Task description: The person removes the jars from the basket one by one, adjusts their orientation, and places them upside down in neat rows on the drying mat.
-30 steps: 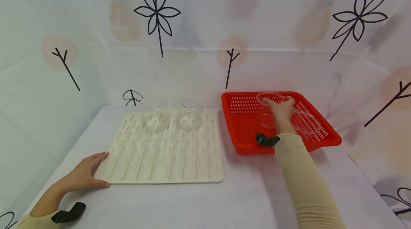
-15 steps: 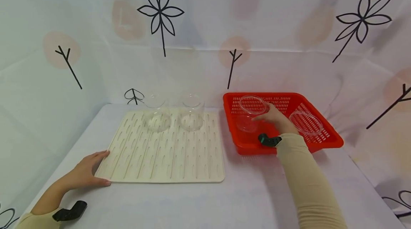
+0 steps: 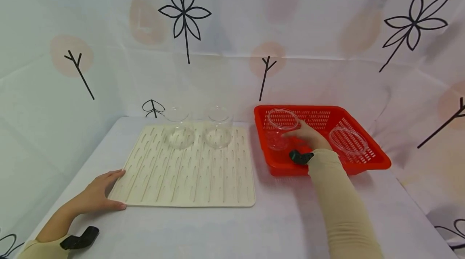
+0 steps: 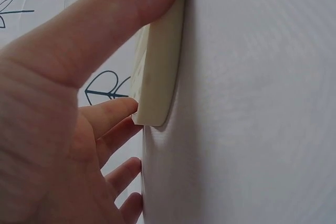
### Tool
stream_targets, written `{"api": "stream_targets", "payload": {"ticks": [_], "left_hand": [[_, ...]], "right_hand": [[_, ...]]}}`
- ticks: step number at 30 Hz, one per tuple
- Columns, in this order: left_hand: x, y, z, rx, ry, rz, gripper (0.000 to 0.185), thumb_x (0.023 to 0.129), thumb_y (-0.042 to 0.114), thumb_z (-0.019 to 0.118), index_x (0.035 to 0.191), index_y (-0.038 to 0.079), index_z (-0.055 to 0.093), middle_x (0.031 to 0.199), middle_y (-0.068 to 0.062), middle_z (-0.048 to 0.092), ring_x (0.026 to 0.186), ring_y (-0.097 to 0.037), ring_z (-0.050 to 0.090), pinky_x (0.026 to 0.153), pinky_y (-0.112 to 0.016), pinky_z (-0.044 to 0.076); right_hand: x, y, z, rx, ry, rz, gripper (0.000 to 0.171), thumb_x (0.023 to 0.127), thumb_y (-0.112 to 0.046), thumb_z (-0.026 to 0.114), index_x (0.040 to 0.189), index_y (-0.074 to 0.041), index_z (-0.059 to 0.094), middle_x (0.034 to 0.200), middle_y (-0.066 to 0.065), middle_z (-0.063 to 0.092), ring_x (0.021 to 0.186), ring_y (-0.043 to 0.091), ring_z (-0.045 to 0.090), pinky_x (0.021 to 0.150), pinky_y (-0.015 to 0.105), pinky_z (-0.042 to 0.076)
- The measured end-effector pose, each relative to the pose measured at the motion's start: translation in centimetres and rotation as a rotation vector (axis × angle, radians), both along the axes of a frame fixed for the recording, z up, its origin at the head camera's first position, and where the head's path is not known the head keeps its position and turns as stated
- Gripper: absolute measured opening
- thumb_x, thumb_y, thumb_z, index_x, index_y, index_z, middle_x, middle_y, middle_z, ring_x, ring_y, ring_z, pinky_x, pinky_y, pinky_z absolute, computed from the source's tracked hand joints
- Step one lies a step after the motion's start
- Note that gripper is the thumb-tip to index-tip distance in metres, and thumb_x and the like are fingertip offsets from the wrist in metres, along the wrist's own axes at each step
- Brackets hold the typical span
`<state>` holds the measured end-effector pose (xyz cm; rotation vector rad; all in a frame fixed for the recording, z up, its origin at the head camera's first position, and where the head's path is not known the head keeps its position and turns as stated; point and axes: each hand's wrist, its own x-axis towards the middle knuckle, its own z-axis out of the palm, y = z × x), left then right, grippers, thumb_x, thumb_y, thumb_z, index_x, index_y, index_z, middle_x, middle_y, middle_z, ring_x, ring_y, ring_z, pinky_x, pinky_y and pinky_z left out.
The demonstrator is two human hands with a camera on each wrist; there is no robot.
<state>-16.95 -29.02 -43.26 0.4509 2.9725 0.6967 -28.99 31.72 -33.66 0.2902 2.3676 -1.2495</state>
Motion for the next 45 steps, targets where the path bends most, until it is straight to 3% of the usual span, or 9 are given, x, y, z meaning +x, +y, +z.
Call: {"api": "stream_targets", "payload": {"ticks": [9,15,22,32,40,45], "left_hand": [[-0.2,0.0,0.0,-0.008,-0.006,0.002,0.109,0.053,0.054,0.084,0.134,-0.006,0.041,0.134,-0.027,0.040,0.120,-0.050,0.033,0.092,-0.064,0.030],[-0.1,0.0,0.0,-0.006,-0.007,0.003,0.109,0.053,0.053,0.084,0.134,-0.006,0.041,0.134,-0.028,0.040,0.119,-0.050,0.033,0.091,-0.065,0.030],[0.1,0.0,0.2,-0.003,0.001,0.004,0.108,0.053,0.051,0.085,0.133,-0.007,0.041,0.134,-0.029,0.039,0.119,-0.051,0.032,0.092,-0.065,0.030],[0.4,0.3,0.2,0.000,-0.002,0.001,0.106,0.054,0.049,0.085,0.133,-0.007,0.042,0.134,-0.029,0.040,0.119,-0.052,0.032,0.091,-0.066,0.030],[0.5,0.4,0.2,0.006,-0.011,0.005,0.106,0.055,0.050,0.084,0.134,-0.007,0.042,0.135,-0.028,0.040,0.120,-0.051,0.031,0.091,-0.067,0.029],[0.4,0.3,0.3,-0.001,-0.011,0.013,0.107,0.054,0.051,0.084,0.133,-0.007,0.042,0.135,-0.029,0.040,0.121,-0.051,0.030,0.092,-0.066,0.028]], "right_hand": [[-1.2,-0.9,-0.5,-0.106,0.076,-0.027,0.116,0.078,-0.040,0.074,0.145,-0.009,-0.016,0.146,0.027,0.010,0.130,0.045,0.014,0.103,0.060,0.022],[-1.0,-1.5,0.3,-0.098,0.109,-0.027,0.113,0.079,-0.036,0.074,0.146,-0.008,-0.013,0.145,0.027,0.014,0.128,0.045,0.020,0.101,0.056,0.030],[-0.7,-2.0,1.6,-0.097,0.175,-0.054,0.106,0.078,-0.035,0.075,0.146,-0.008,0.000,0.142,0.023,0.022,0.125,0.041,0.027,0.094,0.051,0.041],[1.7,-2.3,4.3,-0.125,0.236,-0.023,0.100,0.080,-0.032,0.074,0.147,-0.010,0.003,0.144,0.024,0.020,0.124,0.043,0.030,0.093,0.054,0.041],[3.7,-2.7,5.7,-0.049,0.325,-0.037,0.109,0.074,-0.040,0.077,0.149,-0.010,0.004,0.145,0.023,0.022,0.124,0.042,0.031,0.092,0.053,0.042],[4.7,-3.2,6.3,0.016,0.366,-0.032,0.112,0.070,-0.047,0.078,0.149,-0.012,0.006,0.144,0.022,0.025,0.124,0.043,0.030,0.084,0.052,0.048]]}}
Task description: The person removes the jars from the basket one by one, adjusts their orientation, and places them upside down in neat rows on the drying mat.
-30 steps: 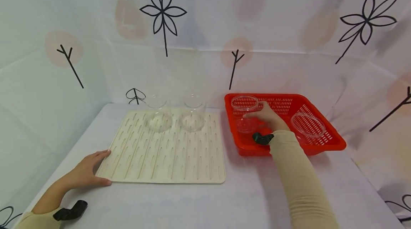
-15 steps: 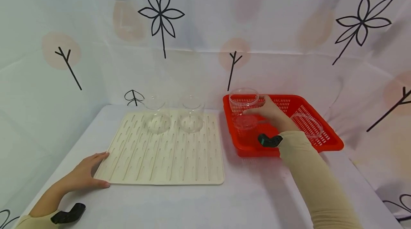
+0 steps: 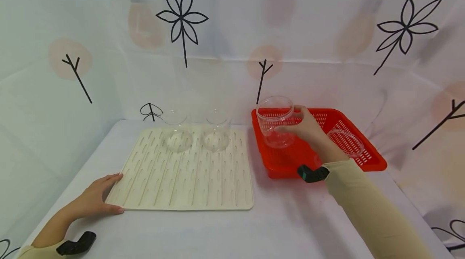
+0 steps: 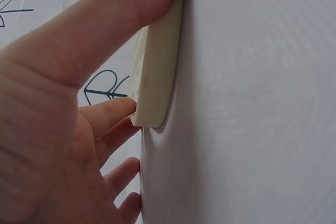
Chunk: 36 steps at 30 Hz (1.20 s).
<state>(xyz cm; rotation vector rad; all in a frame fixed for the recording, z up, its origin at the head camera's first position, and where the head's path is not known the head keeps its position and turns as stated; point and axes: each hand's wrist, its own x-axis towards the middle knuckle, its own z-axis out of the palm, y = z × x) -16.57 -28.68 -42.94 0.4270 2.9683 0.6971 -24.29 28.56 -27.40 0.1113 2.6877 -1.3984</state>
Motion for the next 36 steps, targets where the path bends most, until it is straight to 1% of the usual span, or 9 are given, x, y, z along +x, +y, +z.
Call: {"api": "stream_targets", "payload": {"ticks": [2,5,11,16,20,24,30,34,36], "left_hand": [[0.0,-0.1,-0.1,-0.001,-0.002,0.002,0.107,0.054,0.050,0.084,0.133,-0.007,0.042,0.134,-0.029,0.040,0.121,-0.051,0.030,0.092,-0.066,0.028],[0.1,-0.1,-0.1,-0.003,-0.002,0.006,0.107,0.054,0.050,0.084,0.133,-0.008,0.042,0.134,-0.029,0.040,0.120,-0.051,0.031,0.092,-0.066,0.028],[0.0,0.0,0.0,-0.009,-0.007,0.003,0.108,0.054,0.050,0.084,0.134,-0.008,0.040,0.135,-0.030,0.039,0.120,-0.051,0.031,0.092,-0.066,0.029],[0.0,0.1,0.2,-0.015,-0.020,-0.012,0.108,0.055,0.050,0.084,0.133,-0.010,0.040,0.134,-0.031,0.038,0.119,-0.051,0.033,0.091,-0.064,0.031],[0.0,0.2,0.5,0.007,-0.027,-0.022,0.106,0.056,0.049,0.084,0.135,-0.008,0.039,0.132,-0.033,0.037,0.118,-0.052,0.034,0.091,-0.064,0.031],[-0.1,0.5,0.7,0.060,-0.020,-0.006,0.103,0.061,0.049,0.082,0.137,-0.004,0.037,0.134,-0.032,0.035,0.120,-0.051,0.030,0.091,-0.066,0.031],[-0.9,2.2,1.3,0.159,0.013,0.005,0.099,0.064,0.045,0.082,0.140,0.001,0.034,0.136,-0.029,0.032,0.123,-0.048,0.026,0.091,-0.067,0.029],[-1.7,4.2,1.8,0.215,0.045,-0.004,0.096,0.066,0.040,0.083,0.140,0.004,0.035,0.138,-0.025,0.034,0.125,-0.045,0.026,0.093,-0.065,0.030],[-2.0,5.2,2.1,0.254,0.048,-0.011,0.094,0.067,0.038,0.083,0.141,0.006,0.035,0.139,-0.021,0.034,0.127,-0.042,0.026,0.094,-0.063,0.030]], "right_hand": [[0.4,-0.2,0.1,0.024,0.010,-0.005,0.113,0.069,-0.049,0.078,0.149,-0.013,0.007,0.144,0.022,0.026,0.124,0.043,0.029,0.081,0.051,0.050],[1.0,-0.5,0.3,0.024,0.026,-0.003,0.112,0.070,-0.049,0.077,0.149,-0.014,0.007,0.143,0.022,0.027,0.123,0.044,0.030,0.080,0.050,0.050],[2.0,-0.9,0.6,0.024,0.074,0.020,0.106,0.073,-0.044,0.076,0.149,-0.015,0.009,0.142,0.022,0.027,0.124,0.044,0.030,0.079,0.049,0.051],[2.6,-1.3,0.8,0.060,0.116,0.034,0.107,0.073,-0.043,0.077,0.150,-0.015,0.009,0.142,0.022,0.027,0.123,0.044,0.030,0.076,0.048,0.052],[2.9,-1.5,0.9,0.081,0.131,0.042,0.107,0.072,-0.044,0.077,0.150,-0.017,0.009,0.143,0.021,0.027,0.123,0.043,0.030,0.075,0.048,0.052],[3.3,-1.9,1.0,0.108,0.149,0.056,0.105,0.072,-0.044,0.077,0.150,-0.018,0.011,0.143,0.021,0.027,0.123,0.043,0.029,0.075,0.049,0.052],[3.4,-2.7,0.7,0.140,0.191,0.076,0.102,0.071,-0.042,0.079,0.149,-0.017,0.017,0.140,0.019,0.032,0.121,0.042,0.031,0.074,0.049,0.052],[3.5,-3.4,0.6,0.175,0.230,0.094,0.099,0.071,-0.041,0.079,0.148,-0.016,0.021,0.139,0.018,0.033,0.121,0.040,0.032,0.076,0.050,0.051],[3.5,-3.8,0.6,0.192,0.245,0.101,0.098,0.071,-0.041,0.079,0.148,-0.016,0.022,0.139,0.018,0.033,0.121,0.040,0.031,0.077,0.052,0.051]]}}
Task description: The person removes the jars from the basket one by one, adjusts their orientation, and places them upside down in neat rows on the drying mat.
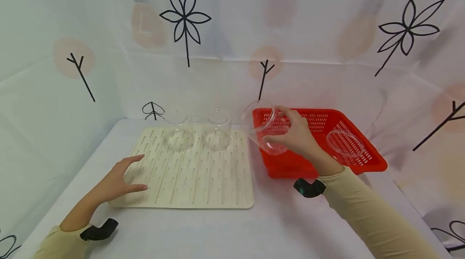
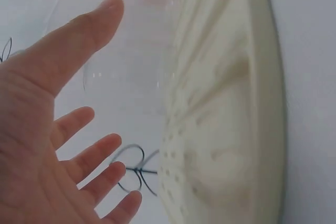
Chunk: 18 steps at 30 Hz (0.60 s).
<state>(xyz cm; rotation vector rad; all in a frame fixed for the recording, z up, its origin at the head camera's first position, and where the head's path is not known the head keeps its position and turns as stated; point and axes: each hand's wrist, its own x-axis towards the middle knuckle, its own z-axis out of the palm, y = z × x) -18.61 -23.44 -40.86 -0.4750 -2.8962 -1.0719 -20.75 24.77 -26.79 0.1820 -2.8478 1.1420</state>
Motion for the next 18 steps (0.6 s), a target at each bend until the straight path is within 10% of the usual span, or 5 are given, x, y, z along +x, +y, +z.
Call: {"api": "stream_targets", "payload": {"ticks": [18], "left_hand": [[-2.8,8.4,4.0,0.143,0.088,-0.153,0.092,0.067,0.037,0.083,0.142,0.015,0.035,0.138,-0.008,0.040,0.125,-0.028,0.037,0.101,-0.049,0.033]], "right_hand": [[-0.7,-3.2,-0.4,0.100,0.074,0.061,0.089,0.070,-0.031,0.080,0.144,-0.020,0.032,0.141,0.016,0.030,0.125,0.040,0.023,0.084,0.062,0.042]]}}
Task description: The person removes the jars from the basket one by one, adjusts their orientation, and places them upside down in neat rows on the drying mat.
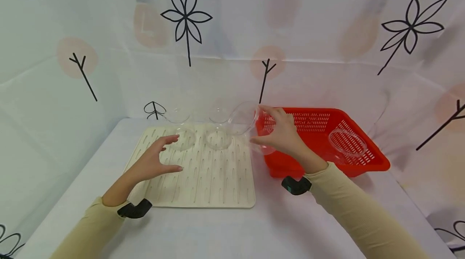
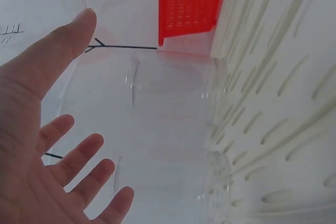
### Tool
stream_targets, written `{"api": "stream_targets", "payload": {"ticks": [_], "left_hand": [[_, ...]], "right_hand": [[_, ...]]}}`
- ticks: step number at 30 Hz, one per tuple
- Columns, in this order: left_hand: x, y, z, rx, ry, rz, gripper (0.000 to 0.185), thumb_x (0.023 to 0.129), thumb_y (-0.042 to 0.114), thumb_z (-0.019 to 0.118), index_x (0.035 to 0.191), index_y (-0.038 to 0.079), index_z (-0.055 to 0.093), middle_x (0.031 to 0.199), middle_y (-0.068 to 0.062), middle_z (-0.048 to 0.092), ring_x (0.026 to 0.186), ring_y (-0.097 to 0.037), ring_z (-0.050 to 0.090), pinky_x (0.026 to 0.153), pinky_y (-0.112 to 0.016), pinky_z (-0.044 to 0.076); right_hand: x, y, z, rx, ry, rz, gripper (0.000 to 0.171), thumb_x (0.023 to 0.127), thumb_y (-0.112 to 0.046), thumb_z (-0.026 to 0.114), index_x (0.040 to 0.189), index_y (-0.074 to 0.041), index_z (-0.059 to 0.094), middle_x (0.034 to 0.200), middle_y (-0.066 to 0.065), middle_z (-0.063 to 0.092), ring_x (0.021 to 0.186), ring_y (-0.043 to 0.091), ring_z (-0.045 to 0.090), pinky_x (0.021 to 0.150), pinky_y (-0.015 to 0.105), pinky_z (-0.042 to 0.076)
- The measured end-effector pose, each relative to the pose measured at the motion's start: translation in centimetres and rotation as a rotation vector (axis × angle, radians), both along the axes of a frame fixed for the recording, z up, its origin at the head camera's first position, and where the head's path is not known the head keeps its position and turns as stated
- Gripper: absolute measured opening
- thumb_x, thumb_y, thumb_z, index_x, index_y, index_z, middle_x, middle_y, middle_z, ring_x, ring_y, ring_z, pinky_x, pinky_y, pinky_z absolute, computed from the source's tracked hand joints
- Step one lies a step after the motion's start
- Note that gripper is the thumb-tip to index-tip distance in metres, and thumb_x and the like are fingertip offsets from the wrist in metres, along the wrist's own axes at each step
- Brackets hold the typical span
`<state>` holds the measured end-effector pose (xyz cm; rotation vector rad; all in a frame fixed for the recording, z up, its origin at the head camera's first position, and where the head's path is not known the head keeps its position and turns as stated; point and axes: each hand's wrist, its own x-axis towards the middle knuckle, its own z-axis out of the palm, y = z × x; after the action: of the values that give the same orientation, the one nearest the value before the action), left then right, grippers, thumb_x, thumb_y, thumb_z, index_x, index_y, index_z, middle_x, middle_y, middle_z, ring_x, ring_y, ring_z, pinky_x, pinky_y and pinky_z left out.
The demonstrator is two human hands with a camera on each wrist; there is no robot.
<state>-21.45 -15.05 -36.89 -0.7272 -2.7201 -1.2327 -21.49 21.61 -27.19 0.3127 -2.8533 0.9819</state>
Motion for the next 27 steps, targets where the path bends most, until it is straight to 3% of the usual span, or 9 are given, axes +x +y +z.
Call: {"api": "stream_targets", "payload": {"ticks": [9,19,27], "left_hand": [[-1.0,3.7,1.6,0.038,0.018,-0.089,0.091,0.069,0.036,0.082,0.143,0.016,0.033,0.139,-0.008,0.038,0.125,-0.026,0.038,0.101,-0.046,0.034],[-1.6,6.9,2.4,0.090,0.044,-0.124,0.091,0.069,0.035,0.083,0.143,0.018,0.032,0.138,-0.004,0.036,0.122,-0.020,0.038,0.100,-0.040,0.037],[-1.9,8.5,3.1,0.162,0.035,-0.142,0.094,0.069,0.033,0.083,0.144,0.018,0.029,0.138,-0.004,0.034,0.123,-0.019,0.038,0.098,-0.037,0.038]], "right_hand": [[-0.5,-1.1,-0.5,0.035,0.061,0.055,0.087,0.068,-0.026,0.082,0.142,-0.021,0.037,0.136,0.017,0.035,0.122,0.039,0.025,0.084,0.063,0.040],[-0.7,-2.3,-1.0,0.092,0.069,0.065,0.088,0.065,-0.029,0.083,0.141,-0.019,0.040,0.132,0.019,0.038,0.122,0.042,0.025,0.089,0.069,0.029],[-0.5,-3.1,-1.4,0.123,0.110,0.112,0.088,0.062,-0.029,0.085,0.139,-0.021,0.043,0.127,0.016,0.042,0.114,0.036,0.030,0.084,0.059,0.031]]}}
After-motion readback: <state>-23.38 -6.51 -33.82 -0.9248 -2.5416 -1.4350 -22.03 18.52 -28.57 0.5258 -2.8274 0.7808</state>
